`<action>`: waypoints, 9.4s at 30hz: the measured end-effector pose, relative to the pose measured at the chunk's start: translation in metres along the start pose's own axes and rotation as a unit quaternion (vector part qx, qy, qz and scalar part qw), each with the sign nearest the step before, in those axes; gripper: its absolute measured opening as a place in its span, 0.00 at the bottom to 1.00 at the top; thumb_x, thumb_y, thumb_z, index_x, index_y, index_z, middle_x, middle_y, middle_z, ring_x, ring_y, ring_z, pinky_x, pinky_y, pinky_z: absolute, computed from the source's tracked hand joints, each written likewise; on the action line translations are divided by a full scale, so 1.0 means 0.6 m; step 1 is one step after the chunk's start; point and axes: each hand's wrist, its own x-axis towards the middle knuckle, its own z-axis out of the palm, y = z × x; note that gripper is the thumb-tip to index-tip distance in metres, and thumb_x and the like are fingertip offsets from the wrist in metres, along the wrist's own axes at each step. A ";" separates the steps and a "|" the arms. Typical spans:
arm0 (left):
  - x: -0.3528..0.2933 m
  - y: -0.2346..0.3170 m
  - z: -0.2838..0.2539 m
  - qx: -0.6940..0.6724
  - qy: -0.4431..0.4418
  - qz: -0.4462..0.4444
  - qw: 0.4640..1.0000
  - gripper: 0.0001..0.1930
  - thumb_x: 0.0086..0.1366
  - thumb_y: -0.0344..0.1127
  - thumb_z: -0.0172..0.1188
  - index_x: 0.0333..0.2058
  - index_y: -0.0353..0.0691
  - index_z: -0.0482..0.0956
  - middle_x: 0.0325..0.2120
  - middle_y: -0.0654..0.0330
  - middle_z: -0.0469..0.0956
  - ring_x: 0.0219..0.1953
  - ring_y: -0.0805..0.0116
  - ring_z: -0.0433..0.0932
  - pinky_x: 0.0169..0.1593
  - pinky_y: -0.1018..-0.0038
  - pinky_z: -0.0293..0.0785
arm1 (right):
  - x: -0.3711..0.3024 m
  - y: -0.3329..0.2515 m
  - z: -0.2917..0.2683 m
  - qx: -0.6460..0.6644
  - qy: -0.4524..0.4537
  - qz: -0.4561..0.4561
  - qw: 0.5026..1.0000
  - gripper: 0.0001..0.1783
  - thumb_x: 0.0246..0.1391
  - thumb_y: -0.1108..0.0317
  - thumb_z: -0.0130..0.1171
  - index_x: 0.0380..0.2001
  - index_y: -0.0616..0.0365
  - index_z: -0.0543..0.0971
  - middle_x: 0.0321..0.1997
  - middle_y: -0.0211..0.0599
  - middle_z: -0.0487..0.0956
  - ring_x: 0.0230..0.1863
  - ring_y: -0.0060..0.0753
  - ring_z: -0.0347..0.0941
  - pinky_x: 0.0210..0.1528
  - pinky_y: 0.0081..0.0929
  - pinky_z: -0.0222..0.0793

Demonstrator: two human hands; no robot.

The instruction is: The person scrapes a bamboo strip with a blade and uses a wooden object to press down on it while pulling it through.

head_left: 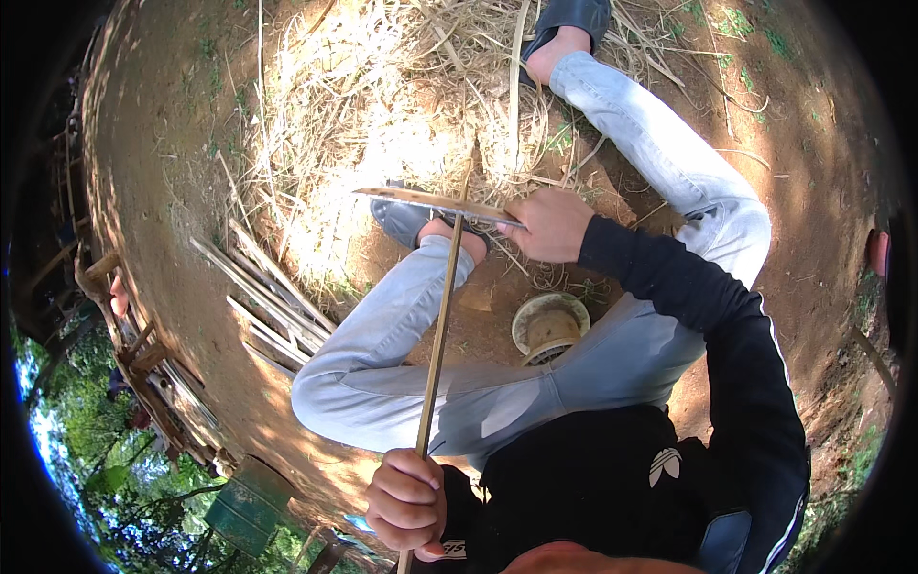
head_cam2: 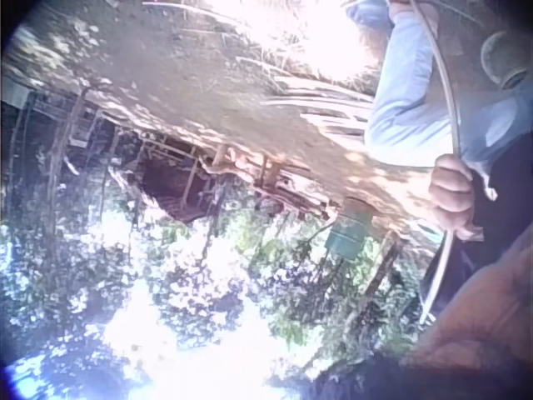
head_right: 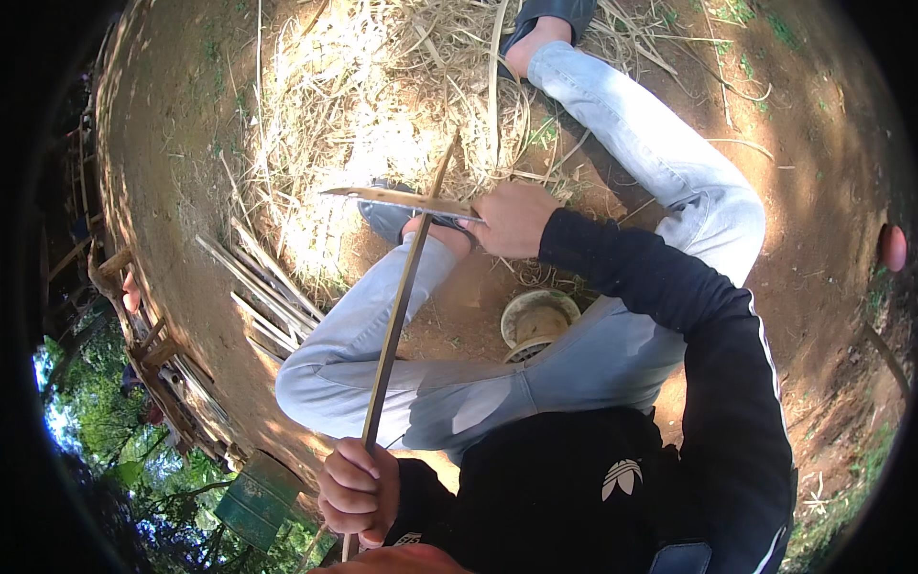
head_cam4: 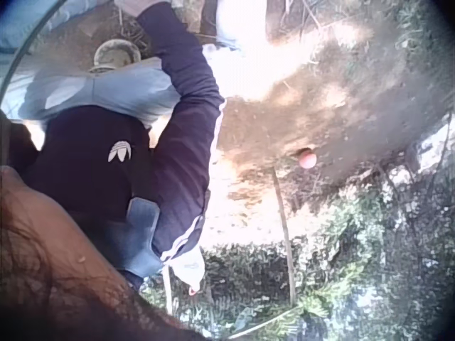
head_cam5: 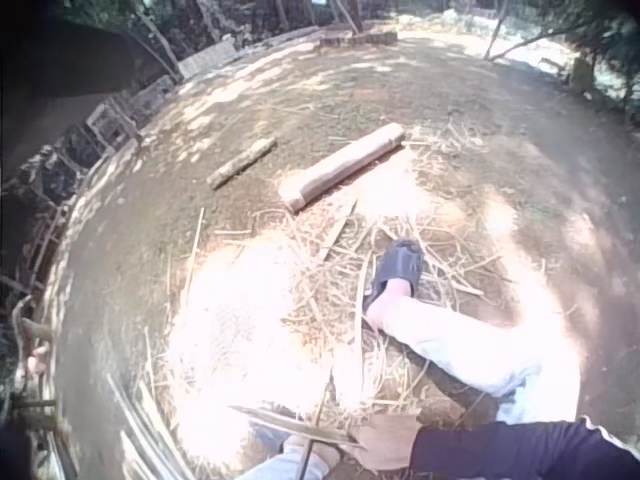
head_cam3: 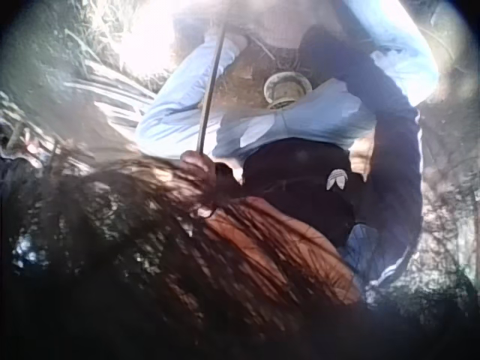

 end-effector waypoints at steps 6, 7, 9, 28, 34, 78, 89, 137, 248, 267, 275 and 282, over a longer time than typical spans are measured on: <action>-0.004 0.005 -0.009 0.027 0.035 0.005 0.999 0.20 0.57 0.38 0.65 0.12 0.50 0.64 0.06 0.75 0.60 0.10 0.80 0.57 0.24 0.80 0.61 | -0.016 -0.030 0.029 0.062 0.032 -0.017 0.997 0.12 0.49 0.61 0.58 0.33 0.57 0.80 0.22 0.44 0.77 0.29 0.50 0.77 0.31 0.45 0.71; -0.004 0.000 -0.010 0.022 0.036 0.008 0.999 0.20 0.57 0.39 0.65 0.12 0.50 0.64 0.06 0.75 0.59 0.10 0.80 0.57 0.24 0.81 0.61 | -0.005 -0.011 0.013 0.106 0.018 -0.001 0.994 0.12 0.49 0.60 0.59 0.32 0.56 0.80 0.21 0.44 0.77 0.27 0.51 0.76 0.29 0.46 0.71; 0.004 0.000 -0.013 0.017 0.021 0.012 1.000 0.20 0.58 0.39 0.65 0.12 0.50 0.64 0.06 0.75 0.59 0.10 0.80 0.56 0.24 0.81 0.61 | -0.011 -0.023 0.017 0.066 0.033 -0.028 0.997 0.11 0.49 0.60 0.59 0.32 0.56 0.79 0.21 0.45 0.77 0.26 0.52 0.76 0.29 0.46 0.70; -0.010 0.001 -0.027 0.004 0.037 0.012 0.999 0.19 0.58 0.38 0.65 0.13 0.51 0.65 0.08 0.76 0.60 0.11 0.81 0.57 0.25 0.81 0.62 | -0.016 -0.029 0.026 -0.006 0.013 -0.050 0.999 0.13 0.43 0.65 0.58 0.36 0.54 0.77 0.23 0.42 0.78 0.28 0.49 0.77 0.30 0.44 0.71; -0.010 -0.001 -0.024 0.000 0.027 0.010 1.000 0.20 0.59 0.38 0.64 0.13 0.50 0.64 0.08 0.76 0.60 0.10 0.80 0.57 0.23 0.81 0.61 | 0.015 0.010 0.018 0.044 -0.033 0.070 0.996 0.17 0.41 0.65 0.59 0.39 0.54 0.79 0.26 0.42 0.79 0.30 0.48 0.78 0.32 0.44 0.72; 0.016 -0.003 -0.035 -0.020 -0.046 -0.019 0.999 0.20 0.58 0.35 0.56 0.10 0.53 0.60 0.05 0.76 0.57 0.10 0.83 0.56 0.24 0.82 0.57 | 0.061 0.085 0.029 -0.038 0.004 0.094 0.995 0.11 0.44 0.64 0.56 0.30 0.54 0.82 0.25 0.44 0.80 0.30 0.47 0.79 0.34 0.42 0.75; 0.016 0.006 -0.021 0.012 0.005 -0.056 0.998 0.16 0.54 0.34 0.56 0.11 0.53 0.62 0.08 0.77 0.60 0.11 0.83 0.56 0.26 0.81 0.58 | 0.056 0.069 0.025 -0.102 -0.003 0.068 0.992 0.12 0.44 0.64 0.57 0.34 0.54 0.80 0.25 0.42 0.80 0.29 0.47 0.79 0.32 0.43 0.74; 0.062 0.002 -0.276 -0.071 0.025 -0.055 0.996 0.15 0.56 0.38 0.57 0.15 0.49 0.62 0.12 0.71 0.56 0.19 0.77 0.56 0.32 0.74 0.57 | 0.063 0.180 0.077 -0.109 0.005 0.285 0.952 0.15 0.49 0.65 0.53 0.37 0.60 0.82 0.36 0.51 0.82 0.41 0.50 0.80 0.44 0.43 0.76; 0.035 -0.019 -0.098 0.065 0.135 0.060 0.987 0.17 0.55 0.47 0.63 0.28 0.46 0.64 0.14 0.76 0.63 0.12 0.84 0.71 0.23 0.82 0.60 | 0.069 -0.001 0.116 0.067 -0.045 0.064 0.995 0.21 0.41 0.68 0.58 0.44 0.55 0.77 0.29 0.40 0.79 0.31 0.47 0.78 0.33 0.42 0.74; 0.034 -0.027 -0.114 0.060 0.161 0.071 0.983 0.17 0.57 0.49 0.61 0.27 0.47 0.64 0.13 0.76 0.62 0.12 0.85 0.70 0.22 0.83 0.58 | 0.083 -0.009 0.120 0.006 -0.044 0.068 0.997 0.19 0.41 0.67 0.59 0.41 0.57 0.77 0.27 0.40 0.79 0.30 0.46 0.78 0.30 0.43 0.73; 0.041 -0.038 -0.112 0.055 0.153 0.081 0.983 0.17 0.58 0.49 0.60 0.27 0.47 0.64 0.13 0.76 0.62 0.12 0.85 0.70 0.21 0.83 0.58 | 0.099 0.023 0.131 -0.017 -0.071 0.099 0.992 0.22 0.40 0.67 0.59 0.44 0.57 0.76 0.29 0.38 0.79 0.30 0.46 0.78 0.31 0.42 0.73; 0.046 -0.040 -0.111 0.062 0.142 0.080 0.985 0.17 0.59 0.50 0.59 0.27 0.47 0.64 0.13 0.76 0.61 0.12 0.85 0.70 0.20 0.83 0.57 | 0.089 0.012 0.138 0.014 0.007 0.039 0.999 0.21 0.40 0.68 0.59 0.42 0.59 0.77 0.30 0.42 0.80 0.32 0.47 0.78 0.33 0.42 0.74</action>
